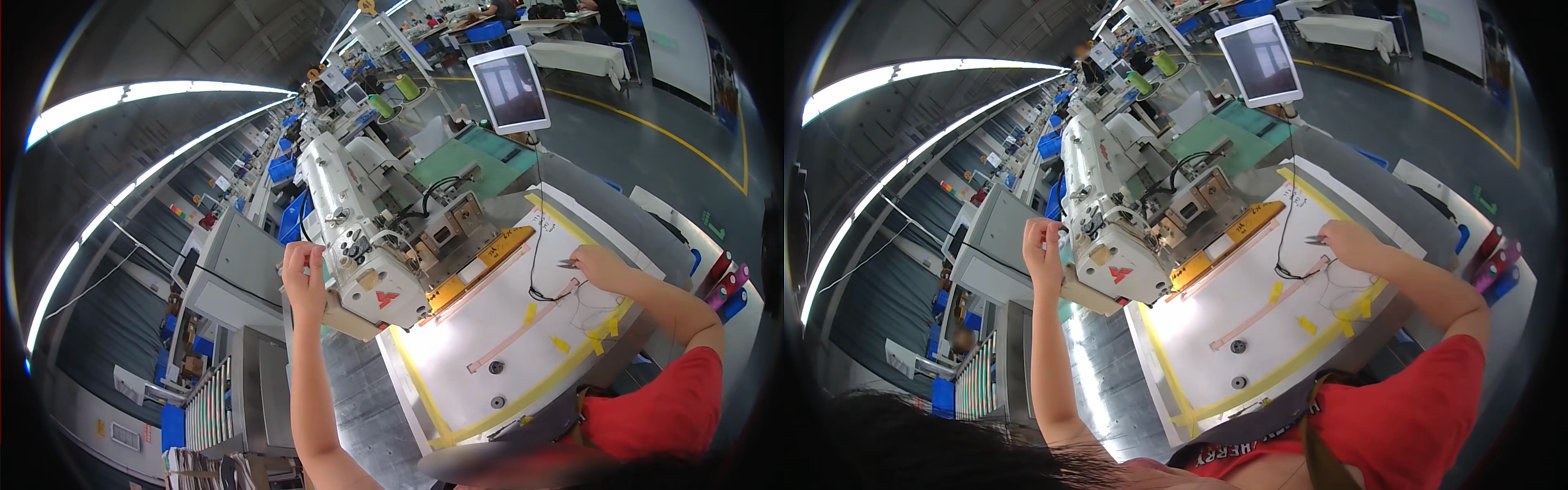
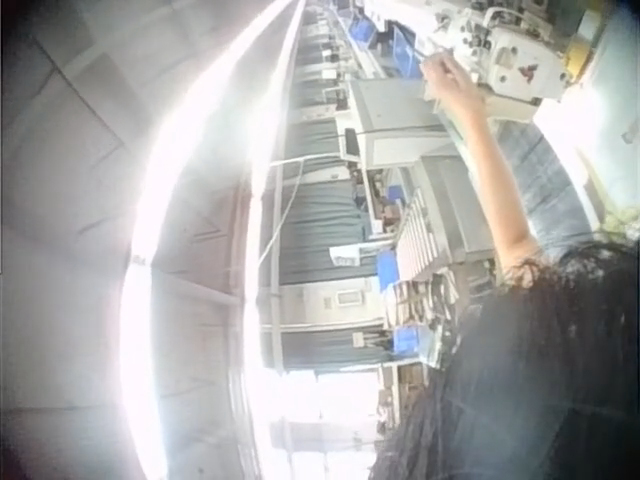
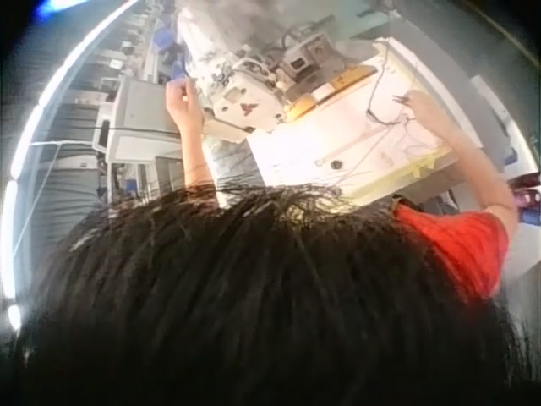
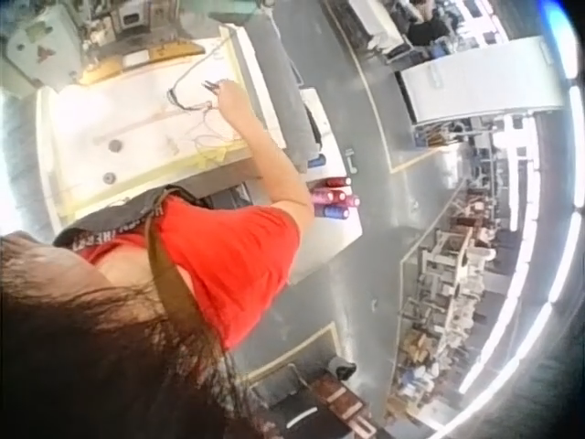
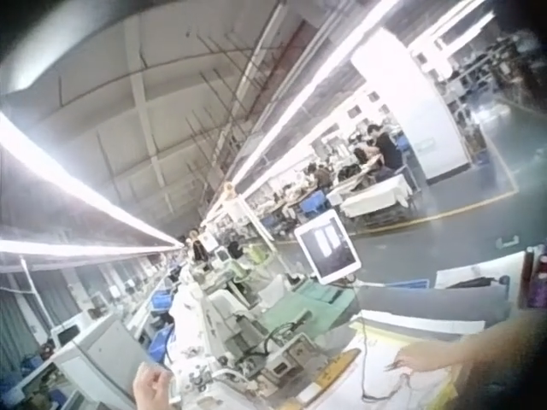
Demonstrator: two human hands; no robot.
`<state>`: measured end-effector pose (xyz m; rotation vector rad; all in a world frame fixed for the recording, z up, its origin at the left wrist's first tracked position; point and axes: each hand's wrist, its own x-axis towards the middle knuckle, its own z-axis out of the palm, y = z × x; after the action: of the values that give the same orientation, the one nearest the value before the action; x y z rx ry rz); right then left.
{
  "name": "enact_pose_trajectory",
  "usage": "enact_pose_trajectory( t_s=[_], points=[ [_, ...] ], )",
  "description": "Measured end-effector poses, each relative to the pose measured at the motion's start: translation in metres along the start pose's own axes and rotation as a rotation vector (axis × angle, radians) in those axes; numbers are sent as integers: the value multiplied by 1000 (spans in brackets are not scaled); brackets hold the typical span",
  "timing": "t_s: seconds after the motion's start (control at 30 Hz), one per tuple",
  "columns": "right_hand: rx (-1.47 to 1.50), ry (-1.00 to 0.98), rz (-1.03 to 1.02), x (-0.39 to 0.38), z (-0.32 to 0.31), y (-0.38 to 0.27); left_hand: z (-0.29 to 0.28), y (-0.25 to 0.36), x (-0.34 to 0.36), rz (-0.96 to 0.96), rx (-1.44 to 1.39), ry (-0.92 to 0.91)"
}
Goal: The recorder prepares a leather piece in a template, initiates an automated stitching sequence on an industrial sewing machine, and then organizes thread spools at the rear of the machine.
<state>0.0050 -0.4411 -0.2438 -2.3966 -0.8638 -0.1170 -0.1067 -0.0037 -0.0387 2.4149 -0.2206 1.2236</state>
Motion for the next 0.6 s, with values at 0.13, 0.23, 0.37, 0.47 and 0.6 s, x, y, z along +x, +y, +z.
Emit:
enact_pose_trajectory(
  t_s=[0.13, 0.23, 0.37, 0.47, 0.6],
  points=[
    [115, 328, -248, 61, -37, -66, -1, 3, 1, 53, 13, 22],
    [98, 467, -502, 115, -52, -139, -3, 6, 1, 58, 39, 40],
    [-14, 368, -629, 204, -30, -215, -4, 7, -1, 43, 82, 45],
    [-136, 230, -640, 244, -20, -259, -4, 9, -2, 56, 119, 48],
    [-273, 242, -719, 272, -5, -281, 0, 9, -2, 70, 106, 59]
  ],
)
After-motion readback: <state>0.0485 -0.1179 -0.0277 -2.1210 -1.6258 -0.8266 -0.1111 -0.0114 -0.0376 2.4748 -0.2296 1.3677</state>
